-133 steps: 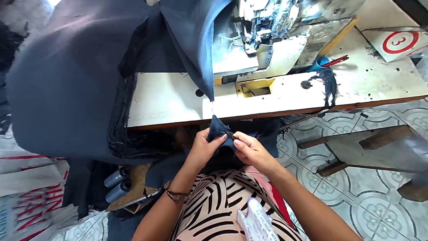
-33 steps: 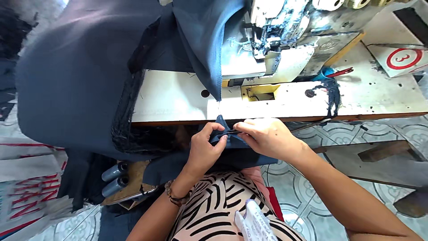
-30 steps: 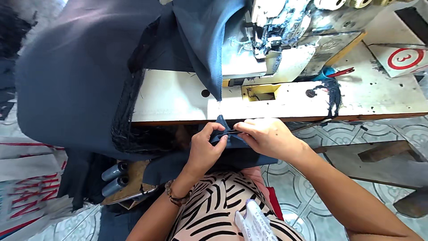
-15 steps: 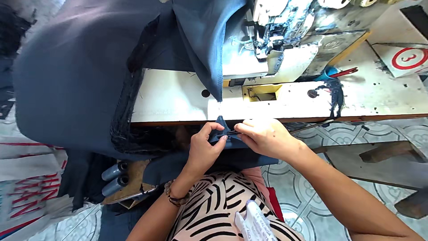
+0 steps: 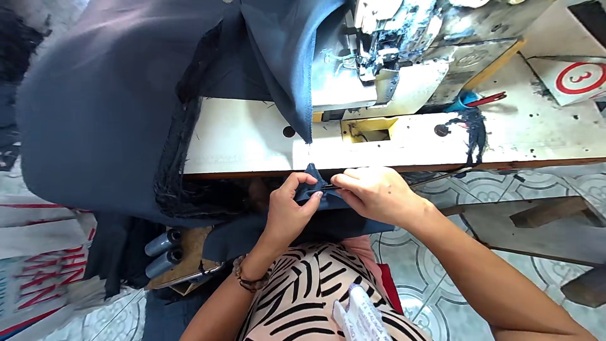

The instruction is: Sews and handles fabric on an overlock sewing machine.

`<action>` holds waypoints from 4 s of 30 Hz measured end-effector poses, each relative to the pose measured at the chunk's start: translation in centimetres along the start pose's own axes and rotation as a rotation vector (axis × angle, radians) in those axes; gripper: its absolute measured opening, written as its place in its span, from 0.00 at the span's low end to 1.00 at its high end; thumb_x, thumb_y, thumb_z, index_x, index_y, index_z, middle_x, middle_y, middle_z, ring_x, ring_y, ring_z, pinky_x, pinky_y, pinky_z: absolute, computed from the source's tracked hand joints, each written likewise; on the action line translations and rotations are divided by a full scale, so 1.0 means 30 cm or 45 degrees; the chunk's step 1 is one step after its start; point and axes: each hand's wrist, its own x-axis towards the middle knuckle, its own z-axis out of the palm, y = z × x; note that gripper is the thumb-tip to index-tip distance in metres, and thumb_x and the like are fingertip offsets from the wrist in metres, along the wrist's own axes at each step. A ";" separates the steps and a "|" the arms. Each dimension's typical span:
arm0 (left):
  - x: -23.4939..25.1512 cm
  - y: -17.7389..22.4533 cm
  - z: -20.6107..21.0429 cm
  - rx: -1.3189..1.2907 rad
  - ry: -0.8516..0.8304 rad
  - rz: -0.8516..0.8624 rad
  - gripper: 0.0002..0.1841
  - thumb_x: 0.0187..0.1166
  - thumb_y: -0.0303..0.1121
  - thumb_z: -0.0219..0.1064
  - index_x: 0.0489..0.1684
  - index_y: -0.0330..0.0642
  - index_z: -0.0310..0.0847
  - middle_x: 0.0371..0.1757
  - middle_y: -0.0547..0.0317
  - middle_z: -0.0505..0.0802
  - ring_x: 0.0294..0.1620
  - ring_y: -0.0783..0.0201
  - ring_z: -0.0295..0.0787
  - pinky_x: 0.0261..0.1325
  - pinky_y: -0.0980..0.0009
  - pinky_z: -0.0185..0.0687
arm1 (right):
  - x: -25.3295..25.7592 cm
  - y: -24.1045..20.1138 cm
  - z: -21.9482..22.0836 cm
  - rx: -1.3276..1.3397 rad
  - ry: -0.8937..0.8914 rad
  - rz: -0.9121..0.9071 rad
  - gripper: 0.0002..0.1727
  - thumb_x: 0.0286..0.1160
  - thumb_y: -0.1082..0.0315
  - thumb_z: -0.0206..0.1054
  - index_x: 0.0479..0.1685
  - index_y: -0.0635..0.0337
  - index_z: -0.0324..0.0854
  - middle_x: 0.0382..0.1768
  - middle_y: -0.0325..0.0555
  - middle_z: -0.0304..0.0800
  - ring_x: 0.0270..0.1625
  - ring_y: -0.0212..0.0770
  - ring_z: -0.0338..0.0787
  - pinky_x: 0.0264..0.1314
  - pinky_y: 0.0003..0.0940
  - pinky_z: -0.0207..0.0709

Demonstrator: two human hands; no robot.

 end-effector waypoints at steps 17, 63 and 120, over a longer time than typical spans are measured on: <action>-0.004 -0.003 -0.002 -0.004 0.008 -0.028 0.13 0.69 0.29 0.76 0.50 0.45 0.86 0.48 0.68 0.93 0.48 0.81 0.89 0.50 0.81 0.86 | -0.002 0.001 0.000 0.004 -0.012 0.011 0.11 0.78 0.63 0.59 0.40 0.55 0.88 0.21 0.41 0.79 0.21 0.43 0.81 0.18 0.38 0.68; -0.005 0.003 -0.012 -0.134 -0.059 -0.115 0.15 0.67 0.27 0.78 0.51 0.47 0.85 0.50 0.69 0.93 0.49 0.79 0.89 0.51 0.77 0.87 | -0.015 -0.024 0.024 -0.037 -0.055 0.021 0.14 0.82 0.61 0.57 0.39 0.56 0.86 0.20 0.44 0.78 0.20 0.46 0.81 0.17 0.39 0.69; -0.028 -0.047 -0.012 -0.022 -0.092 0.321 0.05 0.68 0.24 0.74 0.37 0.40 0.93 0.38 0.63 0.93 0.43 0.77 0.88 0.50 0.83 0.84 | -0.013 -0.035 -0.066 -0.146 -0.132 -0.002 0.13 0.82 0.64 0.58 0.48 0.55 0.89 0.21 0.44 0.79 0.22 0.47 0.80 0.21 0.40 0.68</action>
